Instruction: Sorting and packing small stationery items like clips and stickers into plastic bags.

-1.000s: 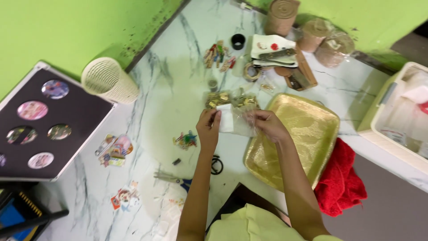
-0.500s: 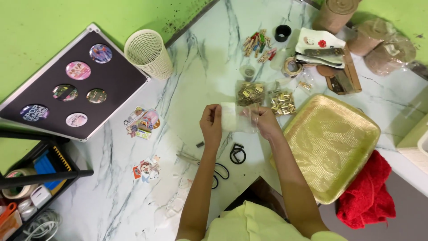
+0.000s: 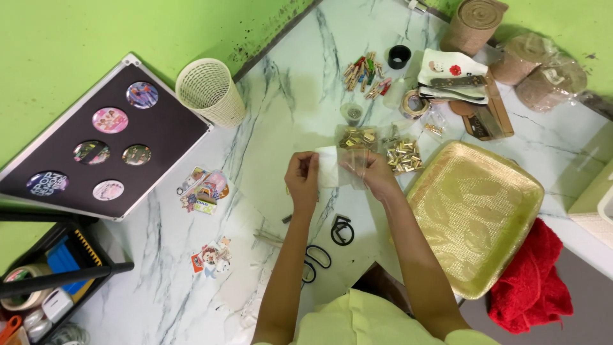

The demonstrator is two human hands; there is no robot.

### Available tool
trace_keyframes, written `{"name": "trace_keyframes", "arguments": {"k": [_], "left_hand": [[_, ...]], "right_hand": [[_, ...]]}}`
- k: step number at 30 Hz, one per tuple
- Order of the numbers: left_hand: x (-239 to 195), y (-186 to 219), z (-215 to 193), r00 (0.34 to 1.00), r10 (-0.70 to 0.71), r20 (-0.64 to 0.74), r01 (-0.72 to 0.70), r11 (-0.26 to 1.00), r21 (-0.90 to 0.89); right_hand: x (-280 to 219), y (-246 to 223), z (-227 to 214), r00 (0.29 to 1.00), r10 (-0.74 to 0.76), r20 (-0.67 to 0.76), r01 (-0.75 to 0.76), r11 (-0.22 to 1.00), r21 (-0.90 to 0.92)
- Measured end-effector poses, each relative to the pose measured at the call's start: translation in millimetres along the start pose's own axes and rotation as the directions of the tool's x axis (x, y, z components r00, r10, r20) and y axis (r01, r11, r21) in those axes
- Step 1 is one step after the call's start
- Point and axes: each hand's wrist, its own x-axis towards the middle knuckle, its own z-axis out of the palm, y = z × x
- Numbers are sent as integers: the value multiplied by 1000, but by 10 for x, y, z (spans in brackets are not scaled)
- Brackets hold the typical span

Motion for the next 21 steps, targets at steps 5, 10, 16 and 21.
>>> {"name": "trace_keyframes", "arguments": {"k": [5, 10, 16, 21], "left_hand": [[-30, -99, 150, 996, -22, 92, 29, 996, -80], [-71, -294, 340, 984, 38, 175, -16, 992, -126], [-108, -314, 701, 989, -22, 146, 46, 986, -161], [-25, -340, 896, 995, -80, 57, 84, 994, -69]], "right_hand": [[-172, -224, -19, 1000, 9, 24, -7, 997, -78], [-238, -244, -162, 999, 1, -53, -6, 996, -84], [-497, -296, -549, 960, 179, -216, -223, 954, -202], [-804, -569, -1058, 877, 34, -479, -73, 995, -63]]}}
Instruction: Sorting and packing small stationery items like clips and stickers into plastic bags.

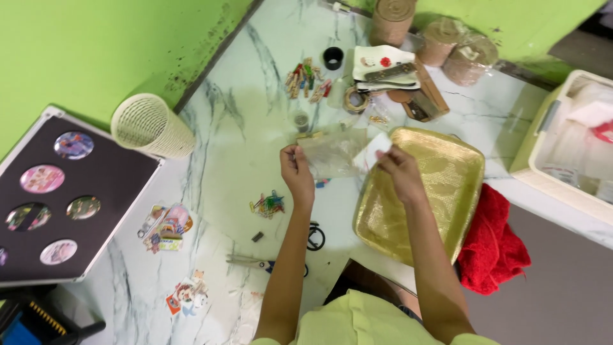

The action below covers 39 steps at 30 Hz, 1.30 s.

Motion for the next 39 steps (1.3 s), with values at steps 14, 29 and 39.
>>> {"name": "trace_keyframes", "arguments": {"k": [14, 29, 39], "left_hand": [[-157, -475, 919, 954, -85, 287, 113, 990, -82], [844, 62, 123, 998, 63, 5, -63, 997, 45], [1448, 317, -30, 968, 143, 208, -220, 883, 414]], "right_hand": [[-20, 17, -975, 952, -258, -164, 93, 754, -650], [1054, 87, 656, 963, -105, 248, 60, 982, 181], [1836, 92, 1865, 809, -364, 461, 388, 921, 45]]}}
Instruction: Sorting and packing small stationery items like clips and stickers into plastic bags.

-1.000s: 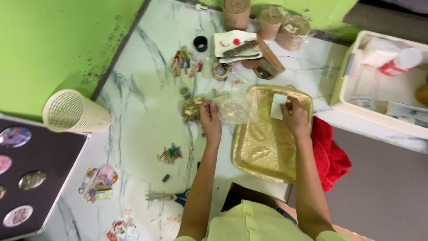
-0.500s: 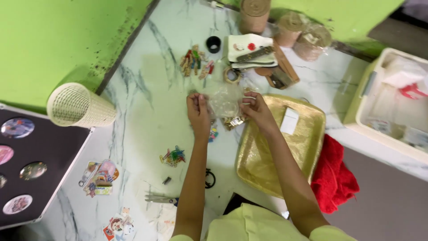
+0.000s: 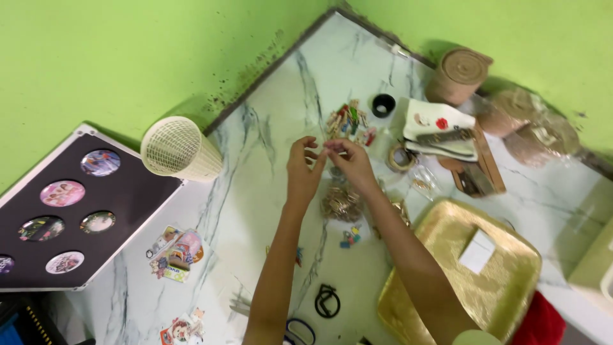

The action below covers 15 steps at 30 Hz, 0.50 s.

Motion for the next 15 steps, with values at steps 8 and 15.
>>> {"name": "trace_keyframes", "arguments": {"k": [8, 15], "left_hand": [[548, -714, 142, 999, -40, -13, 40, 999, 1], [794, -1063, 315, 997, -18, -70, 34, 972, 233]], "right_hand": [[587, 155, -74, 983, 99, 155, -99, 995, -4], [927, -198, -115, 945, -195, 261, 311, 299, -902]]}}
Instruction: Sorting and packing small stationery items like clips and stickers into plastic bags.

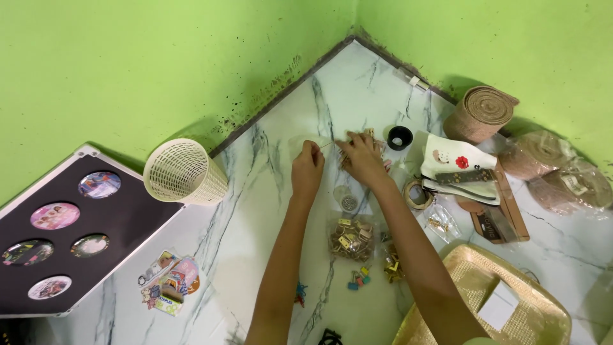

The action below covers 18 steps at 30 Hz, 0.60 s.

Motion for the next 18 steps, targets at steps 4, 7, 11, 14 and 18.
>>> {"name": "trace_keyframes", "arguments": {"k": [4, 7, 11, 14, 18], "left_hand": [[67, 14, 174, 993, 76, -91, -72, 996, 55], [72, 5, 196, 986, 118, -116, -115, 993, 35], [75, 41, 162, 988, 75, -134, -73, 997, 22], [97, 163, 89, 990, 33, -139, -28, 999, 39], [57, 199, 72, 994, 35, -104, -38, 999, -24]], "right_hand": [[-13, 58, 178, 997, 42, 69, -37, 997, -63], [-40, 99, 296, 988, 87, 130, -87, 996, -9], [-81, 80, 272, 993, 103, 55, -107, 991, 76], [-74, 145, 208, 991, 134, -21, -125, 959, 256], [-11, 21, -64, 955, 289, 67, -269, 746, 609]]}}
